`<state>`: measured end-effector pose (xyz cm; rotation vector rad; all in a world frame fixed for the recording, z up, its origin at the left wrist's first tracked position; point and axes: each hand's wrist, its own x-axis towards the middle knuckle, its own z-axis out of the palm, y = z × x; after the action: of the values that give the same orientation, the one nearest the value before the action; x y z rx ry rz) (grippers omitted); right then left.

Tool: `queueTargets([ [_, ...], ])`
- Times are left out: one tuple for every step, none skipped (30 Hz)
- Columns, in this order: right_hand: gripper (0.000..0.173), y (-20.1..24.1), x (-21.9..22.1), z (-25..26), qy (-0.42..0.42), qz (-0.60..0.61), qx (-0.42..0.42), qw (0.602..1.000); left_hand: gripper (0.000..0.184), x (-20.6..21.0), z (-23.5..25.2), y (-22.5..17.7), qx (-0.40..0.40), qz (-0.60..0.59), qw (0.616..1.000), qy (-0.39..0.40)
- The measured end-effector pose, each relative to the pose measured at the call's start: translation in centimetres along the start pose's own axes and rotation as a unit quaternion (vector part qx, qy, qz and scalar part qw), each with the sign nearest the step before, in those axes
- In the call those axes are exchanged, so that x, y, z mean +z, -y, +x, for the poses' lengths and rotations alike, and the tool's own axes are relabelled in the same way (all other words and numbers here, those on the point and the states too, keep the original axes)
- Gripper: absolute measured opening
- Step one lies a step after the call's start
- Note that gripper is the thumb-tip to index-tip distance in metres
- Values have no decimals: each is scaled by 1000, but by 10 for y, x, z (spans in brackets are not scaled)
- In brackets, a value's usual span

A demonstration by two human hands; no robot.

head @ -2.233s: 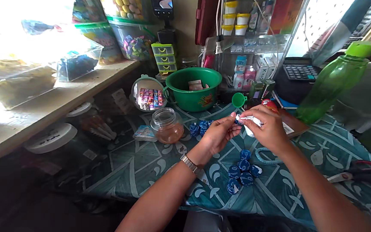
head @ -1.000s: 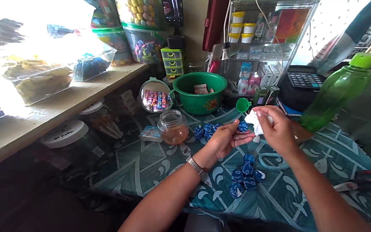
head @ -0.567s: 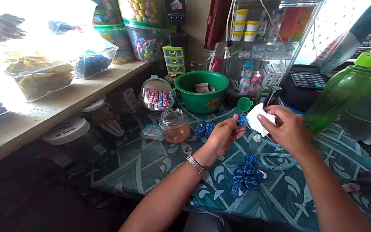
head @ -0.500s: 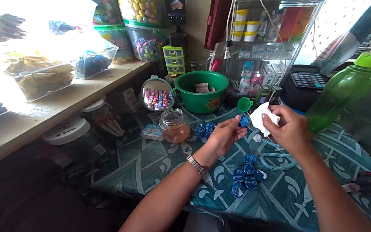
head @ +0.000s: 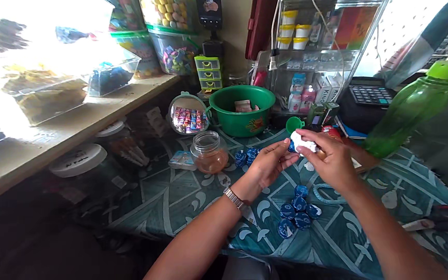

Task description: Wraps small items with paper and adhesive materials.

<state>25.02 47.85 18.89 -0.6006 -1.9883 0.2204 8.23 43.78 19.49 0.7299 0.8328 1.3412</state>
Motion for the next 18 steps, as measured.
queueTargets([
  [25, -1, 3, -1, -7, -11, -2, 1000, 21, -1, 1, 1, 4, 2, 1000, 3],
  [20, -3, 4, -2, -8, -31, -1, 999, 21, -2, 1, 2, 8, -3, 1000, 7],
  [16, -4, 1, -2, -5, -55, 4, 998, 21, -3, 2, 2, 13, -13, 1000, 10],
  [15, -6, -3, -2, -6, -79, 12, 997, 22, -4, 3, 3, 16, -21, 1000, 12],
  [14, -7, -8, -1, -16, -97, 20, 995, 23, -5, 4, 2, 18, -24, 999, 15],
  [15, -8, -11, 0, -36, -107, 22, 993, 24, -6, 4, 1, 21, -24, 999, 18],
  [17, -8, -13, 1, -54, -106, 20, 993, 24, -6, 4, 0, 22, -22, 999, 20],
  [20, -6, -12, 2, -65, -96, 14, 993, 24, -6, 4, 0, 23, -19, 999, 21],
  [22, -3, -9, 2, -66, -81, 4, 994, 25, -6, 4, 0, 24, -15, 999, 22],
  [24, -1, -4, 1, -57, -67, -11, 996, 24, -6, 4, 1, 26, -10, 999, 25],
  [24, 0, 1, -1, -39, -59, -27, 997, 23, -6, 4, 2, 27, -5, 999, 27],
  [23, 0, 4, -3, -17, -55, -38, 998, 23, -5, 4, 3, 28, -1, 999, 27],
  [21, -2, 5, -5, 7, -58, -43, 997, 23, -5, 4, 4, 27, 0, 999, 25],
  [18, -4, 1, -5, 27, -69, -39, 996, 25, -6, 4, 4, 25, -4, 999, 23],
  [16, -5, -5, -4, 43, -86, -27, 995, 26, -6, 5, 3, 22, -7, 1000, 19],
  [14, -7, -11, -3, 48, -106, -14, 993, 27, -7, 5, 1, 18, -5, 1000, 14],
  [14, -7, -15, -2, 35, -120, -8, 992, 29, -7, 5, 0, 14, 0, 1000, 10],
  [15, -7, -15, -1, 11, -123, -6, 992, 30, -7, 5, -1, 11, 8, 1000, 7],
])
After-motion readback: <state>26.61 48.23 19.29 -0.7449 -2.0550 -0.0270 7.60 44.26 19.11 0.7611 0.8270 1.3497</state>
